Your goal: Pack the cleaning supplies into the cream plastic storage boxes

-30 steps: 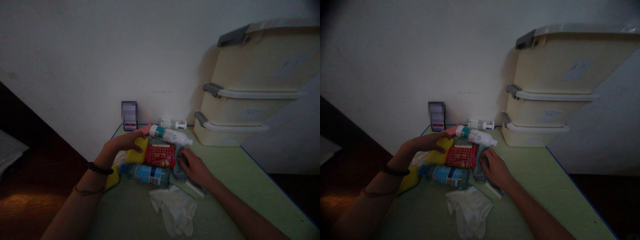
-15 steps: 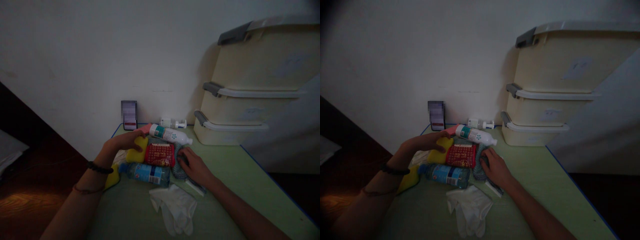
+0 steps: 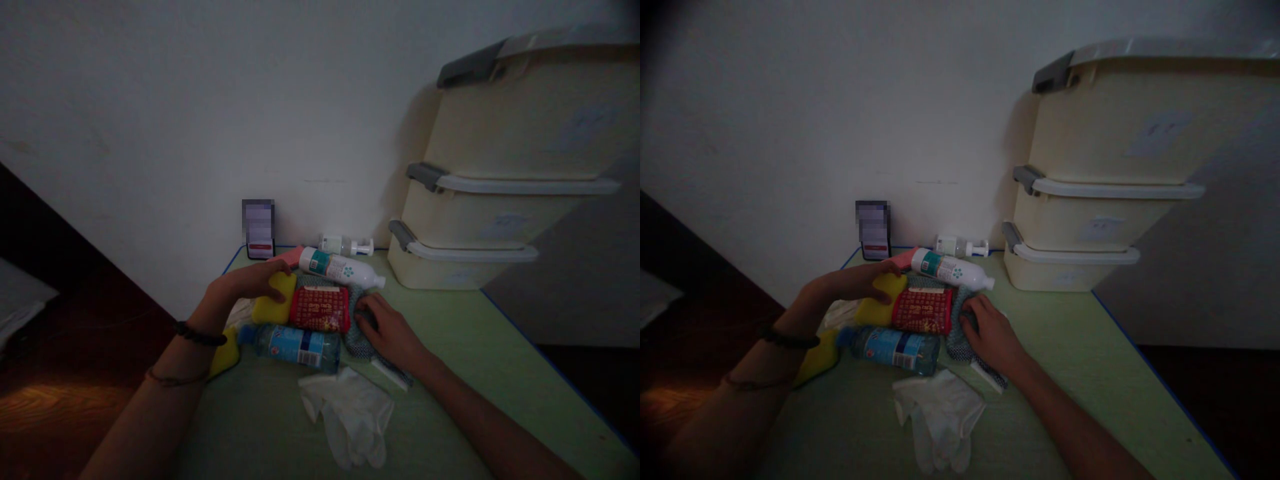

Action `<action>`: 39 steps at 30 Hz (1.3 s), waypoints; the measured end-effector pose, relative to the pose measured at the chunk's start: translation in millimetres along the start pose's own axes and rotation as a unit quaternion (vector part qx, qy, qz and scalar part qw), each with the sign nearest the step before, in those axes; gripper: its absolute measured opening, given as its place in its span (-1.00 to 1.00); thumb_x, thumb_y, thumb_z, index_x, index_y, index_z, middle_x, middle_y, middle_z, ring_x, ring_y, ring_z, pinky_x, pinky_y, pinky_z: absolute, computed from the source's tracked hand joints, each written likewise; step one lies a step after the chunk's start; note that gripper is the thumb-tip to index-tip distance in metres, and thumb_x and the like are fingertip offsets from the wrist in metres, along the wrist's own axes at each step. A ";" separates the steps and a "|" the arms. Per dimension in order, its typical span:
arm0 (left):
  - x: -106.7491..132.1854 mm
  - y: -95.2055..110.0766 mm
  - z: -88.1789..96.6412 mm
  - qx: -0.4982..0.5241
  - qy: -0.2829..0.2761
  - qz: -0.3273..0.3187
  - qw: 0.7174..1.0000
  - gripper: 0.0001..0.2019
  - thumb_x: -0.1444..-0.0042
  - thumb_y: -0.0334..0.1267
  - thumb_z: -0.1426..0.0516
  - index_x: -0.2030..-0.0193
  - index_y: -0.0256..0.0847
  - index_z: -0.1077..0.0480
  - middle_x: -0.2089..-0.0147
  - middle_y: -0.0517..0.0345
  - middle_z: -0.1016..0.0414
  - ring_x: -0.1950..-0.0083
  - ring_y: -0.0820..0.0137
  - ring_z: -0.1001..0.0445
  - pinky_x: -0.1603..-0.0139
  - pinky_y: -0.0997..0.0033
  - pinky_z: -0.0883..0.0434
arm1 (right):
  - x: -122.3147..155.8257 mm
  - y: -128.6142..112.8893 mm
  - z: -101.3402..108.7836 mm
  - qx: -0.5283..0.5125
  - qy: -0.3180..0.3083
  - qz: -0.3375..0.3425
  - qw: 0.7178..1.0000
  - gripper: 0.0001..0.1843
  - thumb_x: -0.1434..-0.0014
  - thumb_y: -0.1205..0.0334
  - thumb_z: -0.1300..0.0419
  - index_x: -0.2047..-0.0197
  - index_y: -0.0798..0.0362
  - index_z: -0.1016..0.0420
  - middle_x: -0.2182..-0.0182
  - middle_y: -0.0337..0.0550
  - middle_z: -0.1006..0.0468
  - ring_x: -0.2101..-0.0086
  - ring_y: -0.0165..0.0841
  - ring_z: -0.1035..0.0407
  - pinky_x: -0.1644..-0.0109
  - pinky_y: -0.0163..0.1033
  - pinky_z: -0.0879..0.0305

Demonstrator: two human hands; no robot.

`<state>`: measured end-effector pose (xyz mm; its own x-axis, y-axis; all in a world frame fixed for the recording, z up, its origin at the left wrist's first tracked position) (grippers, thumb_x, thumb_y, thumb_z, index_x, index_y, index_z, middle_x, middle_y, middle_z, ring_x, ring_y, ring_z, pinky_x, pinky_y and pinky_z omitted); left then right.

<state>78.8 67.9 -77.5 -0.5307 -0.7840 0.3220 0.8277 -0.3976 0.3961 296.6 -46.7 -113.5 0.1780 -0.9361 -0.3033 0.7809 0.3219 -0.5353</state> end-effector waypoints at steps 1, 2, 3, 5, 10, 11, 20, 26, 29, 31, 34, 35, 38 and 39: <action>0.0 -0.1 0.0 0.000 0.000 0.001 1.000 -0.39 0.15 -0.15 -0.22 -0.10 -0.14 -0.23 -0.17 -0.01 -0.35 -0.11 0.14 -0.35 0.00 0.30 -0.30 | 0.0 0.1 -0.1 0.001 -0.001 -0.001 1.000 -0.91 -0.21 0.31 -0.01 0.21 0.01 -0.29 0.26 -0.14 -0.39 0.27 -0.32 -0.36 0.19 -0.19 -0.29; 0.0 -0.2 -0.1 -0.001 0.000 0.002 1.000 -0.39 0.15 -0.15 -0.22 -0.11 -0.16 -0.23 -0.17 -0.02 -0.35 -0.11 0.13 -0.35 0.00 0.29 -0.30 | 0.0 0.2 -0.1 0.001 -0.003 -0.002 1.000 -0.90 -0.21 0.31 0.00 0.20 0.01 -0.29 0.26 -0.13 -0.39 0.27 -0.31 -0.36 0.19 -0.19 -0.29; 0.0 -0.1 -0.1 -0.001 0.000 0.002 1.000 -0.38 0.15 -0.14 -0.22 -0.12 -0.17 -0.23 -0.18 -0.04 -0.34 -0.12 0.12 -0.35 0.00 0.29 -0.30 | 0.0 0.2 -0.2 0.002 -0.004 -0.003 1.000 -0.90 -0.21 0.31 0.00 0.20 0.01 -0.29 0.26 -0.13 -0.39 0.27 -0.31 -0.36 0.19 -0.19 -0.29; -0.2 0.1 -0.2 -0.001 0.001 0.000 1.000 -0.37 0.15 -0.14 -0.22 -0.13 -0.20 -0.23 -0.18 -0.07 -0.33 -0.13 0.10 -0.34 -0.01 0.28 -0.29 | -0.1 0.5 -0.5 0.003 -0.006 -0.006 1.000 -0.91 -0.22 0.30 0.00 0.20 0.02 -0.28 0.25 -0.12 -0.38 0.26 -0.31 -0.36 0.19 -0.19 -0.29; -1.0 0.0 -0.4 -0.001 0.001 -0.003 1.000 -0.36 0.16 -0.17 -0.22 -0.13 -0.24 -0.22 -0.17 -0.11 -0.33 -0.13 0.09 -0.33 -0.03 0.25 -0.28 | -0.4 1.6 -2.0 0.005 -0.013 -0.018 1.000 -0.90 -0.23 0.30 0.01 0.19 0.04 -0.29 0.23 -0.09 -0.39 0.25 -0.30 -0.37 0.16 -0.17 -0.30; -1.1 0.0 -0.3 0.000 0.001 -0.003 1.000 -0.36 0.16 -0.17 -0.22 -0.12 -0.24 -0.23 -0.17 -0.11 -0.33 -0.12 0.09 -0.33 -0.03 0.24 -0.28 | -0.5 1.8 -2.1 0.005 -0.014 -0.020 1.000 -0.90 -0.23 0.30 0.01 0.19 0.04 -0.29 0.22 -0.09 -0.39 0.25 -0.30 -0.37 0.15 -0.17 -0.30; -0.4 1.2 0.7 0.000 0.002 -0.002 1.000 -0.40 0.17 -0.15 -0.22 -0.08 -0.16 -0.24 -0.15 -0.04 -0.36 -0.10 0.10 -0.34 -0.01 0.25 -0.28 | -0.3 2.1 -2.2 0.006 -0.016 -0.017 1.000 -0.89 -0.21 0.31 0.01 0.19 0.04 -0.28 0.23 -0.10 -0.38 0.25 -0.29 -0.37 0.16 -0.17 -0.29; 0.0 1.2 0.5 0.004 0.005 0.001 1.000 -0.37 0.18 -0.17 -0.21 -0.11 -0.20 -0.24 -0.16 -0.06 -0.36 -0.10 0.08 -0.35 0.01 0.26 -0.29 | 0.0 2.5 -2.0 -0.001 -0.015 -0.011 1.000 -0.90 -0.22 0.29 0.01 0.20 0.04 -0.28 0.24 -0.10 -0.38 0.25 -0.29 -0.36 0.17 -0.18 -0.27; 1.2 2.9 0.7 0.004 0.010 0.000 1.000 -0.37 0.17 -0.16 -0.21 -0.11 -0.22 -0.25 -0.16 -0.08 -0.36 -0.10 0.08 -0.36 0.02 0.26 -0.30 | 0.2 2.1 -1.8 -0.003 -0.013 -0.009 1.000 -0.90 -0.22 0.29 0.01 0.20 0.04 -0.28 0.24 -0.10 -0.38 0.25 -0.29 -0.37 0.16 -0.19 -0.27; 2.2 3.9 1.2 0.004 0.013 -0.002 1.000 -0.37 0.17 -0.17 -0.21 -0.11 -0.25 -0.26 -0.15 -0.11 -0.36 -0.09 0.07 -0.37 0.03 0.26 -0.31 | 0.3 1.6 -1.8 -0.004 -0.012 -0.008 1.000 -0.91 -0.22 0.30 0.01 0.20 0.04 -0.28 0.24 -0.10 -0.38 0.25 -0.29 -0.37 0.16 -0.18 -0.27; 3.3 4.4 3.5 0.000 0.016 -0.008 1.000 -0.39 0.16 -0.19 -0.22 -0.11 -0.25 -0.28 -0.14 -0.12 -0.39 -0.07 0.07 -0.39 0.03 0.24 -0.32 | 0.2 1.0 -1.0 -0.007 -0.010 -0.006 1.000 -0.90 -0.22 0.30 0.00 0.20 0.05 -0.29 0.25 -0.09 -0.38 0.25 -0.28 -0.36 0.16 -0.18 -0.27; 3.6 4.4 4.9 -0.001 0.019 -0.012 1.000 -0.41 0.15 -0.19 -0.22 -0.10 -0.24 -0.29 -0.13 -0.11 -0.40 -0.07 0.08 -0.39 0.03 0.23 -0.32 | 0.0 1.0 -0.3 -0.008 -0.010 -0.005 1.000 -0.90 -0.22 0.30 0.00 0.20 0.06 -0.30 0.25 -0.09 -0.38 0.25 -0.29 -0.36 0.17 -0.18 -0.28; 4.7 6.1 10.8 -0.007 0.035 -0.033 0.999 -0.51 0.08 -0.19 -0.20 -0.05 -0.20 -0.35 -0.12 -0.07 -0.43 -0.08 0.11 -0.40 -0.02 0.22 -0.31 | -1.2 0.9 3.4 -0.014 -0.013 0.008 1.000 -0.90 -0.22 0.30 -0.01 0.21 0.04 -0.32 0.26 -0.12 -0.40 0.26 -0.32 -0.37 0.18 -0.21 -0.29; 5.3 7.8 13.2 -0.009 0.044 -0.043 0.998 -0.56 0.04 -0.20 -0.18 -0.03 -0.21 -0.37 -0.10 -0.06 -0.44 -0.08 0.13 -0.40 -0.04 0.22 -0.30 | -1.7 1.2 5.3 -0.015 -0.012 0.012 1.000 -0.90 -0.22 0.30 -0.01 0.22 0.03 -0.32 0.27 -0.14 -0.41 0.27 -0.33 -0.37 0.18 -0.23 -0.29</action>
<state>80.0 66.9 -61.3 -0.5822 -0.7855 0.2097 0.7836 -0.4733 0.4024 300.4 -45.4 -109.5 0.2112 -0.9312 -0.2972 0.7584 0.3479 -0.5512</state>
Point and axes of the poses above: each hand's wrist, its own x-axis away from the middle knuckle, its own z-axis out of the back of the hand, y = z × x, the point moved 7 cm from there along -x, towards the middle knuckle
